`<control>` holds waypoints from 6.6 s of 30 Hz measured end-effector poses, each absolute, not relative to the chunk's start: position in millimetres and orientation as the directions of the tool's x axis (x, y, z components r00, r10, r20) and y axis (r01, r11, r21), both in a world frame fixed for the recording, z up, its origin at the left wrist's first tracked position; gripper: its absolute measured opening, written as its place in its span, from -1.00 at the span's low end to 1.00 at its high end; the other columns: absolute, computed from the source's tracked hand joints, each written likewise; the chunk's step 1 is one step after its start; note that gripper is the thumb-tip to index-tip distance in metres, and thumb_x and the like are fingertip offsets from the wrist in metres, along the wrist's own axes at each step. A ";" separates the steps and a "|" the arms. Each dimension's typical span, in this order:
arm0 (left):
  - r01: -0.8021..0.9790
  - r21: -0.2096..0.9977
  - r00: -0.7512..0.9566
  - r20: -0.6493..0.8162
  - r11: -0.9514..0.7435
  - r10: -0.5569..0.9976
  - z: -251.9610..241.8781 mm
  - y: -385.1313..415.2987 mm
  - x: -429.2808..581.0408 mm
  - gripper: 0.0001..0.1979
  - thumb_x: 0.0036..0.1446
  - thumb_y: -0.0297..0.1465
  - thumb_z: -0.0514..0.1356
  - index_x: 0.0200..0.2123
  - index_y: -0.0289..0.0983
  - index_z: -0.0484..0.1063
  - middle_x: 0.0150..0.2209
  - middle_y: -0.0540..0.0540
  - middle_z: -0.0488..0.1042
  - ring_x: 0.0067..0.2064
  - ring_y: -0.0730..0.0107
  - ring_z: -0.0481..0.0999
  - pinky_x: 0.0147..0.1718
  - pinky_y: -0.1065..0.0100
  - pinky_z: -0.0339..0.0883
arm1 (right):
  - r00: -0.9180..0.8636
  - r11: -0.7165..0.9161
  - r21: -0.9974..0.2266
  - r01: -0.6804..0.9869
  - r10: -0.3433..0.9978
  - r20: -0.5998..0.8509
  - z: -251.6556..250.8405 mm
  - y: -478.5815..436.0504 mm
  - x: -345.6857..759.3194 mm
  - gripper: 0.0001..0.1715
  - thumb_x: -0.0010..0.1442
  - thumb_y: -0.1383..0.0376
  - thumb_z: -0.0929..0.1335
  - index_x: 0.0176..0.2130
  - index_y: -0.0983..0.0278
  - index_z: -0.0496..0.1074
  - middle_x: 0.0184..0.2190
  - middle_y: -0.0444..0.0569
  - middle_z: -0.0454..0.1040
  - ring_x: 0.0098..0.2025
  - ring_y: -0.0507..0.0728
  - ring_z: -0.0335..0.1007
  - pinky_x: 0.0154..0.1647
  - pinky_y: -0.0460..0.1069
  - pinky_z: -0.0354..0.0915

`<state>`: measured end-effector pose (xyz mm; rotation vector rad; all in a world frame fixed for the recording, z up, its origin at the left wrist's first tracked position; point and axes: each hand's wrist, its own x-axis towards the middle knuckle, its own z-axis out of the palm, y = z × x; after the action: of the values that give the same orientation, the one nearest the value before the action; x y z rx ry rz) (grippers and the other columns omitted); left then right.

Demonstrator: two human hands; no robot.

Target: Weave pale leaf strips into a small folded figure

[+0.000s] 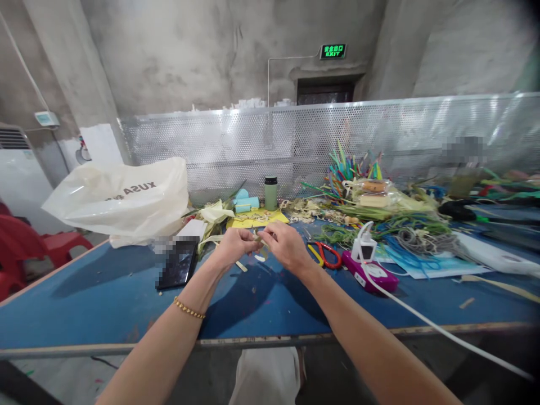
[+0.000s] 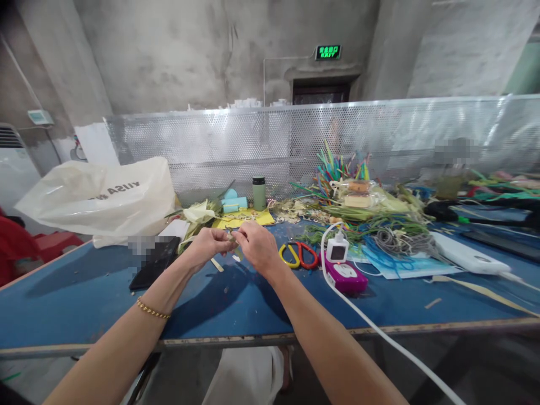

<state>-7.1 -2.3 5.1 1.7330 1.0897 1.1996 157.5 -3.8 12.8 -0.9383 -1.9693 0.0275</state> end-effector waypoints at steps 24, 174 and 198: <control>0.591 0.548 0.301 0.530 -0.591 0.793 8.5 -7.9 -6.4 -0.85 -0.04 -0.39 0.20 -0.58 -0.34 0.44 -0.63 0.07 0.20 -0.53 0.54 0.10 -0.54 0.43 -0.06 | -0.336 0.799 -0.406 0.444 0.568 0.751 14.7 3.4 160.3 -0.92 0.05 0.44 0.37 -0.42 0.28 0.41 -0.45 -0.12 0.31 -0.41 0.01 0.20 -0.34 -0.08 0.16; -0.067 0.927 0.097 0.374 -0.369 0.922 3.9 -3.9 -1.7 -0.77 -0.10 -0.30 0.29 -0.58 -0.35 0.40 -0.64 0.01 0.34 -0.57 0.55 0.26 -0.52 0.44 0.08 | -0.279 0.617 -0.740 0.268 0.785 0.553 12.3 9.0 157.1 -0.89 0.00 0.31 0.36 -0.42 0.34 0.44 -0.60 -0.13 0.42 -0.55 -0.01 0.31 -0.51 -0.12 0.26; 0.008 0.931 0.075 0.364 -0.365 0.928 3.6 -3.2 1.0 -0.75 -0.22 -0.34 0.37 -0.48 -0.35 0.44 -0.59 0.01 0.42 -0.59 0.53 0.33 -0.55 0.43 0.17 | -0.210 0.760 -0.367 0.537 0.541 0.814 17.4 6.7 162.7 -0.80 0.16 0.27 0.30 -0.38 0.28 0.50 -0.44 -0.03 0.46 -0.40 0.05 0.31 -0.32 -0.07 0.21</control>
<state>1.0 -3.2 3.6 1.5288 0.9702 1.4099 162.7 6.7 17.4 -0.8292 -1.8609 0.0051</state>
